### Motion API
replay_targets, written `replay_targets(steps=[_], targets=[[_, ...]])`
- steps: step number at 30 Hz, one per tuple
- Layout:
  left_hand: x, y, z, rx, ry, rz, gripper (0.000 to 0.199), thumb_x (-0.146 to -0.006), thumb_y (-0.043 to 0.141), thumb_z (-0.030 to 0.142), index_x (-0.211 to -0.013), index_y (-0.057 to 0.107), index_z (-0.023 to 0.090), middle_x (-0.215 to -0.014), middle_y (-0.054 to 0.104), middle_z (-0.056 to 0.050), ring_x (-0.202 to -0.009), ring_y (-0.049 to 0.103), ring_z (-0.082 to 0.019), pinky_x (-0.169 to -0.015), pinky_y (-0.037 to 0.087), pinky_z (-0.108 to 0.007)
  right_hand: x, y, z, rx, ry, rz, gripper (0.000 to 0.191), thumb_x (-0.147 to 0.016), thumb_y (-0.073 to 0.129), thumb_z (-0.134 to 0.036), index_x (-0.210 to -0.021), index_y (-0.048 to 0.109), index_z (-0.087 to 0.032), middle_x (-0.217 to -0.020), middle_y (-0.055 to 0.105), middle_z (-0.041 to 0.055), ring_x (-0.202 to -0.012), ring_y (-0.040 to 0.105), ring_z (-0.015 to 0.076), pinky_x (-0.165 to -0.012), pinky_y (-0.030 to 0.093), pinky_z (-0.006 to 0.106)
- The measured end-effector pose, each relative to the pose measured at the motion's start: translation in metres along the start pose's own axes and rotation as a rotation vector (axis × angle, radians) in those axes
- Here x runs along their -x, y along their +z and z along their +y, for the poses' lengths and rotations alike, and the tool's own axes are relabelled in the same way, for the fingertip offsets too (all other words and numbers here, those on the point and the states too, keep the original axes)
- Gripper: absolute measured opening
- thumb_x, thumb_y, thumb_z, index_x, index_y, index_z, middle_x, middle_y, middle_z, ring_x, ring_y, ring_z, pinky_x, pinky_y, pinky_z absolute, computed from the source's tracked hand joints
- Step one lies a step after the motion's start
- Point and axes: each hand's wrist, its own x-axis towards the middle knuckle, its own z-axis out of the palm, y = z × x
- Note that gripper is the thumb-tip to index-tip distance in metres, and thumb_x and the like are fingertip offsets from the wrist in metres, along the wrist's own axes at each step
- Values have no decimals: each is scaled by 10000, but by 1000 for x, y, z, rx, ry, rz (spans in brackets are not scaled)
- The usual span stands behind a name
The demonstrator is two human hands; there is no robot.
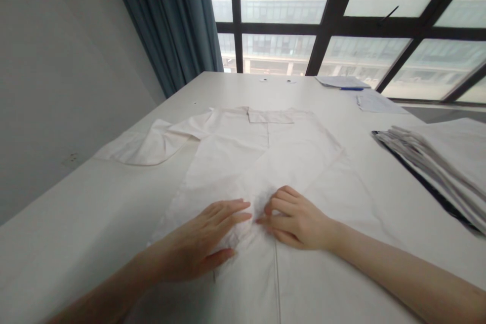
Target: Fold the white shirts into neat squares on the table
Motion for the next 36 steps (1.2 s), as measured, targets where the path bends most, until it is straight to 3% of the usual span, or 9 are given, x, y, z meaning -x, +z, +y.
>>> replay_targets(steps=[3, 5, 11, 15, 21, 24, 29, 33, 36], targets=[[0, 0, 1, -62, 28, -93, 664, -913, 489, 203, -1512, 204, 240, -1570, 279, -81, -1445, 247, -249, -1183, 208, -462, 3, 0, 11, -2, 232, 110, 306, -931, 416, -131, -1166, 606, -174, -1070, 652, 118, -1024, 573, 210, -899, 454, 401], [-1, -2, 4, -70, 37, -114, 668, -910, 497, 210, -1513, 217, 271, -1576, 270, -58, -1448, 243, -252, -1188, 180, -476, 6, 1, 17, 8, 311, 81, 358, -937, 413, -132, -1254, 568, -190, -1253, 610, 135, -1202, 521, 224, -991, 432, 444], [-5, -4, 8, -83, 68, -107, 677, -902, 538, 254, -1508, 240, 304, -1567, 290, -40, -1440, 263, -256, -1196, 129, -480, 6, 3, 23, 24, 332, -79, 465, -957, 411, -164, -1418, 451, -210, -1470, 460, 114, -1383, 368, 218, -1104, 347, 475], [-4, -1, 7, -128, 90, -89, 648, -900, 534, 226, -1490, 284, 325, -1580, 258, -26, -1444, 254, -258, -1198, 107, -480, 3, 0, 20, 4, 262, -185, 455, -1011, 356, -249, -1465, 383, -257, -1502, 422, 59, -1412, 320, 195, -1143, 285, 467], [-3, 1, 5, -182, 98, -131, 690, -889, 542, 231, -1506, 245, 315, -1593, 215, -28, -1455, 215, -269, -1196, 82, -488, 1, -4, 28, 50, 381, -242, 461, -1026, 310, -348, -1485, 335, -324, -1547, 338, 32, -1435, 266, 219, -1144, 244, 521], [-3, 2, 5, -194, 93, -147, 707, -890, 538, 230, -1514, 218, 319, -1597, 199, -20, -1463, 188, -265, -1197, 72, -483, 7, -7, 50, 109, 461, -247, 489, -1022, 279, -424, -1497, 315, -314, -1560, 307, 36, -1446, 231, 234, -1148, 218, 537], [-2, 2, 3, -189, 97, -160, 698, -906, 528, 245, -1518, 203, 320, -1602, 177, -11, -1473, 148, -259, -1200, 29, -473, 24, -22, 111, 249, 681, -265, 583, -992, 241, -533, -1519, 269, -286, -1580, 250, 50, -1454, 192, 273, -1147, 201, 555], [-2, 2, 2, -169, 74, -175, 679, -940, 504, 302, -1526, 162, 325, -1604, 174, -4, -1476, 136, -250, -1199, 27, -477, 28, -31, 139, 361, 851, -260, 585, -991, 228, -506, -1517, 283, -256, -1582, 249, 56, -1452, 197, 291, -1137, 215, 563], [-1, 2, 2, -144, 36, -172, 735, -952, 476, 457, -1542, 82, 264, -1602, 176, -54, -1473, 148, -248, -1200, 64, -464, 17, -28, 124, 383, 770, -196, 498, -992, 284, -334, -1459, 402, -206, -1549, 331, 92, -1434, 259, 279, -1136, 213, 554]])
